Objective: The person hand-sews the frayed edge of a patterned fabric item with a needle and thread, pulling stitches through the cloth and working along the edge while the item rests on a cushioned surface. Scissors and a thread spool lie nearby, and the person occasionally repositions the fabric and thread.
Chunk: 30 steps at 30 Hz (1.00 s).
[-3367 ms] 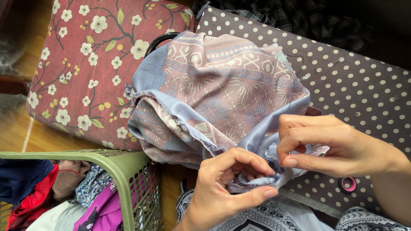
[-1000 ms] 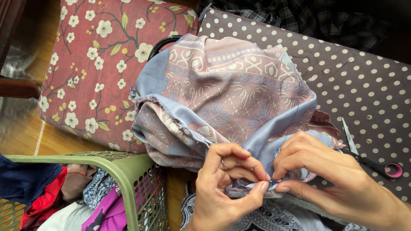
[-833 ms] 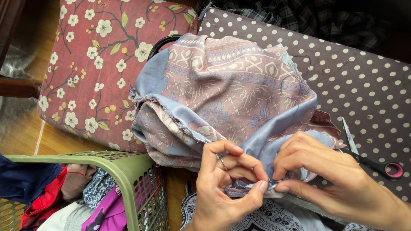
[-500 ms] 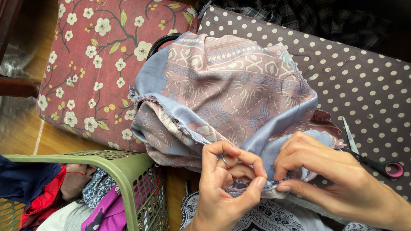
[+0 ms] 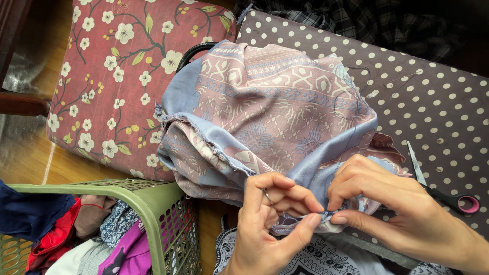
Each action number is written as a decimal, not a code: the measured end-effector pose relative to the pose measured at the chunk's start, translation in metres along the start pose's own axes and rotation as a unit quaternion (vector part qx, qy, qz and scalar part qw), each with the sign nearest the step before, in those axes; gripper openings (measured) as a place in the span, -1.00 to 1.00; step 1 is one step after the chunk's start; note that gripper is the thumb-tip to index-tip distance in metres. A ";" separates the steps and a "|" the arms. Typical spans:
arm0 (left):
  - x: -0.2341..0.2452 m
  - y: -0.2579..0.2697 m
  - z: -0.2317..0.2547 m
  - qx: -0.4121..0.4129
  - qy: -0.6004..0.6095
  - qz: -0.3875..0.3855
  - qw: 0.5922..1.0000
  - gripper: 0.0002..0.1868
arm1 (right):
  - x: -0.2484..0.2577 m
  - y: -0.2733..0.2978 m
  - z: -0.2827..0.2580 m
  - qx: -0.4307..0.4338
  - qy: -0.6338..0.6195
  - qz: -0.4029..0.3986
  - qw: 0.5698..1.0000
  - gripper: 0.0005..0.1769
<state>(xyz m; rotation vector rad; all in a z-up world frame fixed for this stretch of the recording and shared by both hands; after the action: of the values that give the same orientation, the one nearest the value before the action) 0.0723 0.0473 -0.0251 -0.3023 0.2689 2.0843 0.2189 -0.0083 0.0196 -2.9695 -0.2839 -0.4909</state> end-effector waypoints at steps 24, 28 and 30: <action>0.006 -0.017 0.028 -0.021 -0.233 -0.003 0.972 -0.83 | 0.008 0.003 0.012 -0.025 -0.034 -0.001 0.999 -0.77; 0.005 -0.018 0.022 0.000 -0.210 -0.011 0.978 -0.86 | 0.005 0.003 0.012 -0.025 -0.024 -0.007 0.999 -0.78; 0.002 -0.017 0.023 -0.014 -0.192 -0.023 0.981 -0.86 | 0.005 0.003 0.011 -0.015 -0.029 -0.012 0.999 -0.78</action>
<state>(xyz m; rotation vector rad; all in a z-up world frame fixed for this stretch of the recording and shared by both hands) 0.0837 0.0649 -0.0058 0.0795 0.0011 2.0520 0.2274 -0.0092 0.0100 -3.0160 -0.3201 -0.4145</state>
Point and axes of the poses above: each hand's wrist, its own y-axis away from the middle knuckle, its own x-axis out of the back of the hand, z = x × y, the point moved 9 cm from there along -y, towards the middle knuckle, and after that the axes turned 11 degrees about -z, right-handed, at the moved point
